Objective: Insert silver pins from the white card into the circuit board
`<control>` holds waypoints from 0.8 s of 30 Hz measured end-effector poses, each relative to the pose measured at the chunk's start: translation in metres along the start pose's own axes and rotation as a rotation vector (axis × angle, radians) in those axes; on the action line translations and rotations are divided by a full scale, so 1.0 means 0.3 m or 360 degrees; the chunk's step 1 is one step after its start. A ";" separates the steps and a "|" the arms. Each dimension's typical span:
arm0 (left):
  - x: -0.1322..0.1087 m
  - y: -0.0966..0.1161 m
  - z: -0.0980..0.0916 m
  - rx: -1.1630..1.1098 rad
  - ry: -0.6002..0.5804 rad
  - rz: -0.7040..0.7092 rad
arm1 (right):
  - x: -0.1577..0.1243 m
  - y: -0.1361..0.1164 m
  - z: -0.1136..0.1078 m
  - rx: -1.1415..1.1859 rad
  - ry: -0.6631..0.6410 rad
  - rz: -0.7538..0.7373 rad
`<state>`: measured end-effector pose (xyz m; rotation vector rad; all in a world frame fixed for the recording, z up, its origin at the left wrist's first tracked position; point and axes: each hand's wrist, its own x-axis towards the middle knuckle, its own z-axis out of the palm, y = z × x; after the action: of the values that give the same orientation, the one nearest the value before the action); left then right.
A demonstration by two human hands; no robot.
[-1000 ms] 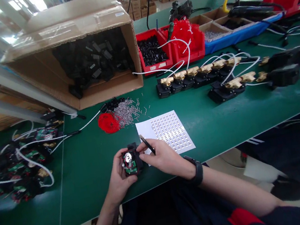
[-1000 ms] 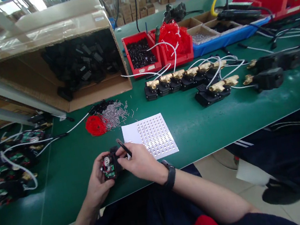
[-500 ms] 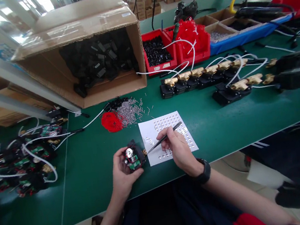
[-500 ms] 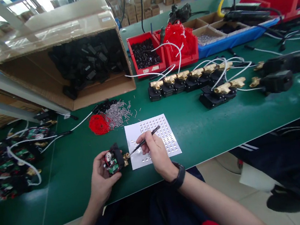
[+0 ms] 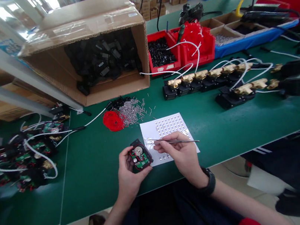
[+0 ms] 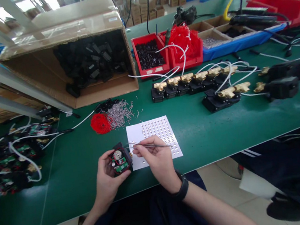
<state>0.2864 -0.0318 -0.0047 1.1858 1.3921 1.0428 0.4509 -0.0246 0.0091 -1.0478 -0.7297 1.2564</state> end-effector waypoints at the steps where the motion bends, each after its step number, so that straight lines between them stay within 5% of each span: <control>1: -0.002 -0.001 0.007 0.0015 0.0019 0.0014 | -0.013 0.003 0.004 -0.0098 0.0019 -0.0077; 7: 0.000 -0.004 0.041 0.0103 0.0106 0.0106 | -0.056 0.044 0.013 -0.0612 0.0054 -0.0453; 17: 0.009 0.001 0.040 0.0139 0.0096 0.0112 | -0.051 0.059 0.012 -0.0542 0.0034 -0.0451; 24: 0.012 -0.004 0.040 0.0173 0.0112 0.0123 | -0.052 0.063 0.007 -0.0781 0.0025 -0.0758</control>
<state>0.2980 -0.0284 -0.0080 1.3018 1.4832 1.0834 0.4385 -0.0397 -0.0060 -1.1789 -1.2312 0.6697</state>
